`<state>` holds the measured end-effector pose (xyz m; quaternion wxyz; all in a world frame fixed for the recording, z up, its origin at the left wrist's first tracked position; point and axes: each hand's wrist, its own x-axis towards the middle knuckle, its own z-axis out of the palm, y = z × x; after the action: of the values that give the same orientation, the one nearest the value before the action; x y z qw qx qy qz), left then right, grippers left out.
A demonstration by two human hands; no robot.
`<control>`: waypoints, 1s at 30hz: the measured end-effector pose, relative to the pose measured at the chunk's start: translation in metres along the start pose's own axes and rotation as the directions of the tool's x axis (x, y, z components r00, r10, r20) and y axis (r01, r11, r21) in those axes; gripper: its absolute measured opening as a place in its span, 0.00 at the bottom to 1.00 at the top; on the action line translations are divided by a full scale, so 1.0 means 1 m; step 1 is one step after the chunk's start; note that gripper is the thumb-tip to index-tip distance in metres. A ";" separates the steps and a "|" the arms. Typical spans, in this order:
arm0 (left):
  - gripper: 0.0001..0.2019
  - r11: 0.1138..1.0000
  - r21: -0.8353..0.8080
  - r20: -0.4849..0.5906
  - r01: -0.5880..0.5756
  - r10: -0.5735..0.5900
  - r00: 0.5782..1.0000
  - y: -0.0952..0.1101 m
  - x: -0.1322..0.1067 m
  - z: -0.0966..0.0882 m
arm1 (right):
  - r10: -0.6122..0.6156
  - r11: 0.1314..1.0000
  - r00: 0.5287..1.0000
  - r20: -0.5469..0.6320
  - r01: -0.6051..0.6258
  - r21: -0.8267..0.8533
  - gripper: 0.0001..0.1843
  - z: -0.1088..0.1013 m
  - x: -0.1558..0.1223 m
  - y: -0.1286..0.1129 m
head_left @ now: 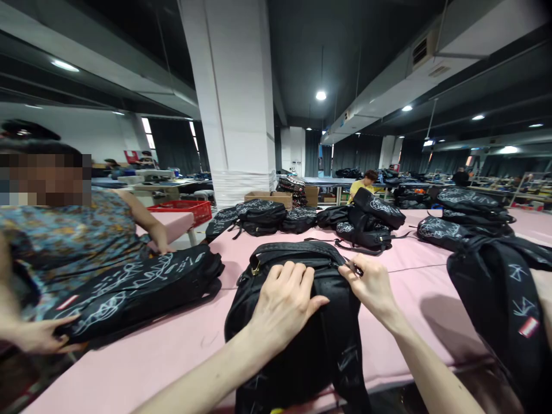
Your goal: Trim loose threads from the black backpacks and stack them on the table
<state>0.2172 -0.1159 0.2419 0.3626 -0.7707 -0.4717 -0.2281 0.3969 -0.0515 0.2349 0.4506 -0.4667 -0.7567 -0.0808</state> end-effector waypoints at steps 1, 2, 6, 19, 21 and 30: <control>0.19 1.000 -0.007 0.008 -0.003 0.003 1.000 0.001 0.000 0.002 | -0.002 0.997 1.000 -0.001 0.002 -0.074 0.12 0.001 0.001 -0.003; 0.19 1.000 -0.019 0.006 -0.016 0.016 1.000 0.001 0.000 0.003 | 0.004 0.989 1.000 0.001 -0.004 -0.146 0.10 0.002 0.003 -0.005; 0.19 0.997 -0.068 -0.058 -0.031 0.027 0.998 -0.003 -0.011 0.001 | 0.039 0.980 0.995 0.095 -0.019 -0.196 0.04 0.006 0.019 -0.009; 0.32 0.969 -0.188 0.348 0.162 -0.088 0.933 -0.022 -0.009 -0.016 | 0.064 0.652 0.990 0.129 -0.139 0.746 0.16 0.018 0.036 -0.028; 0.33 0.948 -0.271 0.469 0.169 -0.023 0.883 -0.033 -0.002 -0.021 | -0.053 0.652 0.987 0.150 -0.080 0.754 0.16 0.013 0.032 -0.027; 0.30 0.915 -0.371 0.478 0.157 0.044 0.877 -0.016 -0.004 -0.038 | -0.364 0.828 0.831 0.421 0.082 0.554 0.12 0.014 0.079 -0.034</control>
<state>0.2011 -0.1432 0.2686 0.0634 -0.8459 -0.5125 -0.1333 0.3489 -0.0126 0.2968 0.3286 -0.2381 -0.8926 0.1964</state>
